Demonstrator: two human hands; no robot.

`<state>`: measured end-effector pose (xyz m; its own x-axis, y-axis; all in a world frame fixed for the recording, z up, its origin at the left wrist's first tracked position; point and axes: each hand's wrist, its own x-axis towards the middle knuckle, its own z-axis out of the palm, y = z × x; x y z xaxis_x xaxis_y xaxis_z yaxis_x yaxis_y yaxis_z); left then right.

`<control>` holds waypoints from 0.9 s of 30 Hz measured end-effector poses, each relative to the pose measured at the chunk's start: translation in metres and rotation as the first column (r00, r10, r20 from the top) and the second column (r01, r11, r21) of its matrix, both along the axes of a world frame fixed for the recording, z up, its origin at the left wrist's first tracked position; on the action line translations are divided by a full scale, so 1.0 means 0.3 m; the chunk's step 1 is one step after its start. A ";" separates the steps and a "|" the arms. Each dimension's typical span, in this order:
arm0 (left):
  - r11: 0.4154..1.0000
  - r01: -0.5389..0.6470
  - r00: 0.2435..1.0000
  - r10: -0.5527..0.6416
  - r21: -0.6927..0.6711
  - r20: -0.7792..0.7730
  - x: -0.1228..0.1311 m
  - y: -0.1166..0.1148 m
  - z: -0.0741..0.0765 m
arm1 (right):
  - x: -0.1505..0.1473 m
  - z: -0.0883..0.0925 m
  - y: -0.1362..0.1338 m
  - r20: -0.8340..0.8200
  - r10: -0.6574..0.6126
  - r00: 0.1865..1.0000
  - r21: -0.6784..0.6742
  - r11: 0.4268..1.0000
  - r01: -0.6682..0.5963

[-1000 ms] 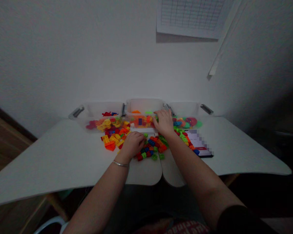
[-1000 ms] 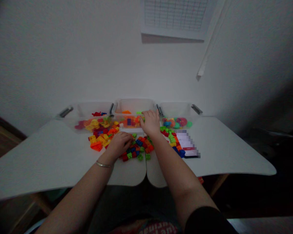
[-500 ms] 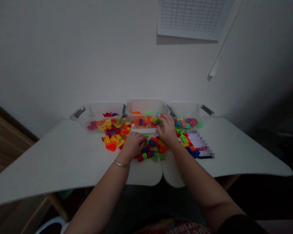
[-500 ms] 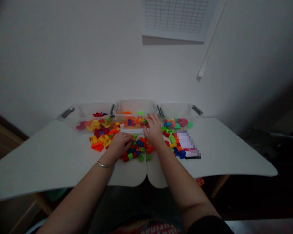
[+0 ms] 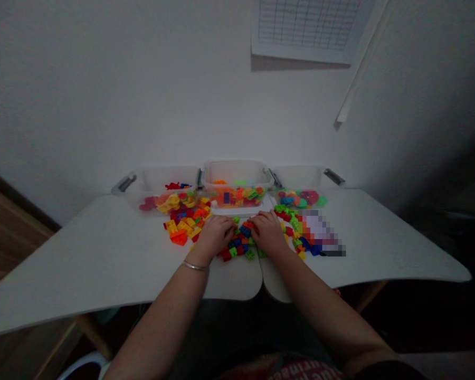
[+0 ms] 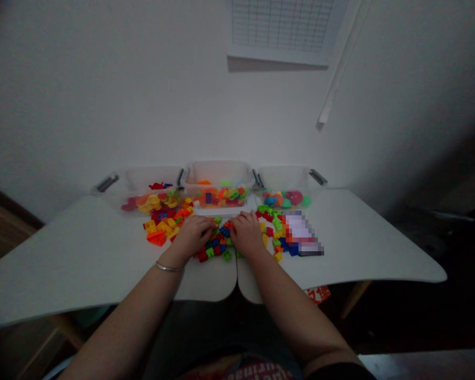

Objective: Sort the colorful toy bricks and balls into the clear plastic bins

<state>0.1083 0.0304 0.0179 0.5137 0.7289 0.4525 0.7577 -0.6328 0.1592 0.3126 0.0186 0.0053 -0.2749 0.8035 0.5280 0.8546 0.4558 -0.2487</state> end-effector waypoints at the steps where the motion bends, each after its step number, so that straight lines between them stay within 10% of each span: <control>1: 1.000 0.000 1.000 0.000 -0.003 -0.001 0.000 0.000 0.000 | -0.001 0.002 0.000 0.000 -0.020 1.000 -0.006 1.000 0.020; 27: 1.000 -0.012 1.000 0.012 -0.011 -0.020 0.003 -0.004 0.005 | -0.019 -0.011 0.039 -0.019 -0.121 0.992 0.040 0.992 0.122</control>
